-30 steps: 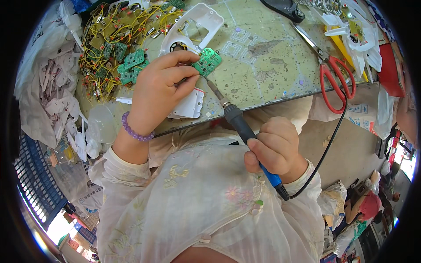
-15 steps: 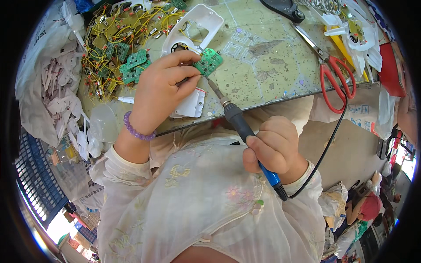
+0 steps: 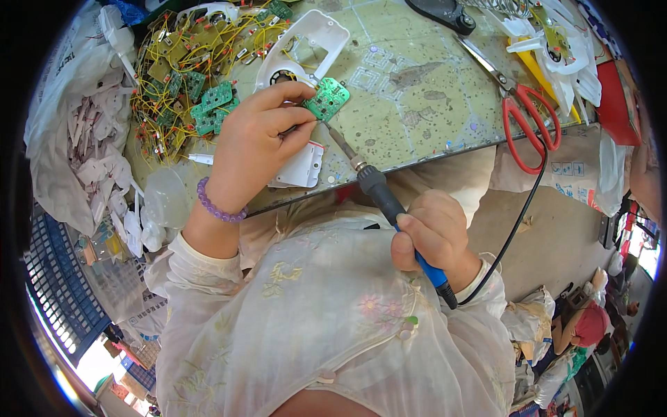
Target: Soldering wires to small green circuit boards and assembling them into white plastic electronic housings.
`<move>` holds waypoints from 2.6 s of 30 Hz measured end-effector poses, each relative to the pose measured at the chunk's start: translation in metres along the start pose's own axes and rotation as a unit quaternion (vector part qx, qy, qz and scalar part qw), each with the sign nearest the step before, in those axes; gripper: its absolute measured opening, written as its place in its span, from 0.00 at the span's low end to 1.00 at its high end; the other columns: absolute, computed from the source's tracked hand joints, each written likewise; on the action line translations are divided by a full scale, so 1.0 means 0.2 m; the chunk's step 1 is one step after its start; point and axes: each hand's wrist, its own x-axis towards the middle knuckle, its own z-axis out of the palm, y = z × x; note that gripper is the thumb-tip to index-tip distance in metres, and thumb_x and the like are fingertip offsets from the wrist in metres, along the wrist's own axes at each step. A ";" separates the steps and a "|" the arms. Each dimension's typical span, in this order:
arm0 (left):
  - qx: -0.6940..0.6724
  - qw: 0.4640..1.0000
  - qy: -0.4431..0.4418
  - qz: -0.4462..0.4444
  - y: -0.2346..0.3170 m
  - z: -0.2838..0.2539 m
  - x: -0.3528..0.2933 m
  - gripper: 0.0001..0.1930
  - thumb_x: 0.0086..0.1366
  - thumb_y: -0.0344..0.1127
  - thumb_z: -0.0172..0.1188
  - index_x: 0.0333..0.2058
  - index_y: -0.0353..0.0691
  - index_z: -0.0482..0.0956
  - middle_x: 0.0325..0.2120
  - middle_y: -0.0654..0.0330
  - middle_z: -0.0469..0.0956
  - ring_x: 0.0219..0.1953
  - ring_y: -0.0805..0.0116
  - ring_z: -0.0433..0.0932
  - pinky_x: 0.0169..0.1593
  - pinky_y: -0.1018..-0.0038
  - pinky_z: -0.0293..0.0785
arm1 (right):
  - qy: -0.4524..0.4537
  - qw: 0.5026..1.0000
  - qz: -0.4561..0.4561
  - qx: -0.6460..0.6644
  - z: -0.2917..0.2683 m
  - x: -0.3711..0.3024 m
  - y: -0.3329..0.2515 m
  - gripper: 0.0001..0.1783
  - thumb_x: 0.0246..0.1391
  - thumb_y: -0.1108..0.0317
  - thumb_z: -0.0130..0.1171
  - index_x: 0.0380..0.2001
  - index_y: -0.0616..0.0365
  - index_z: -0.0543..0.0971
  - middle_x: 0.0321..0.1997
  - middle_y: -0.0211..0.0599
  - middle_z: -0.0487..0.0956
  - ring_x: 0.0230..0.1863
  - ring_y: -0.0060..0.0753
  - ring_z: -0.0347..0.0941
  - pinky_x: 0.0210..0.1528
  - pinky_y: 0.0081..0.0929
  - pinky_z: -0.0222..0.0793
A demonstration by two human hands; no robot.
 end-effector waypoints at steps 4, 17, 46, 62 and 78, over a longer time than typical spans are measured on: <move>0.004 1.000 -0.002 0.001 0.00 0.00 0.00 0.05 0.50 0.26 0.64 0.28 0.36 0.82 0.37 0.60 0.80 0.35 0.64 0.80 0.36 0.73 0.76 | 0.002 1.000 -0.003 -0.011 -0.02 0.00 0.00 0.10 0.55 0.70 0.54 0.38 0.65 0.69 0.19 0.37 0.71 0.15 0.34 0.65 0.16 0.30 0.61; -0.007 1.000 -0.001 -0.009 0.00 0.00 0.00 0.05 0.51 0.27 0.65 0.28 0.35 0.81 0.38 0.60 0.80 0.33 0.63 0.80 0.36 0.73 0.76 | 0.051 0.999 0.000 -0.007 -0.03 0.00 0.02 0.09 0.54 0.71 0.53 0.37 0.64 0.70 0.18 0.36 0.70 0.13 0.32 0.62 0.15 0.28 0.58; 0.014 0.998 -0.028 -0.052 0.06 -0.05 -0.01 0.04 0.52 0.28 0.65 0.29 0.39 0.82 0.28 0.58 0.79 0.31 0.61 0.76 0.35 0.70 0.68 | 0.125 0.990 0.060 0.036 -0.07 -0.02 0.04 0.08 0.54 0.73 0.54 0.37 0.64 0.69 0.16 0.34 0.70 0.12 0.29 0.63 0.16 0.27 0.59; 0.036 0.999 0.021 0.000 0.06 0.02 0.01 0.05 0.48 0.24 0.65 0.27 0.36 0.81 0.36 0.59 0.82 0.34 0.61 0.80 0.38 0.72 0.76 | 0.100 0.993 0.048 0.040 -0.04 -0.01 0.03 0.08 0.52 0.73 0.55 0.35 0.64 0.71 0.17 0.35 0.70 0.13 0.32 0.64 0.16 0.28 0.60; 0.038 0.999 0.011 0.000 0.06 0.02 0.02 0.05 0.48 0.24 0.65 0.27 0.36 0.81 0.36 0.59 0.81 0.35 0.60 0.80 0.38 0.71 0.76 | 0.049 0.996 0.065 0.027 -0.02 0.03 0.02 0.09 0.51 0.72 0.58 0.36 0.61 0.72 0.18 0.34 0.71 0.15 0.35 0.66 0.18 0.29 0.62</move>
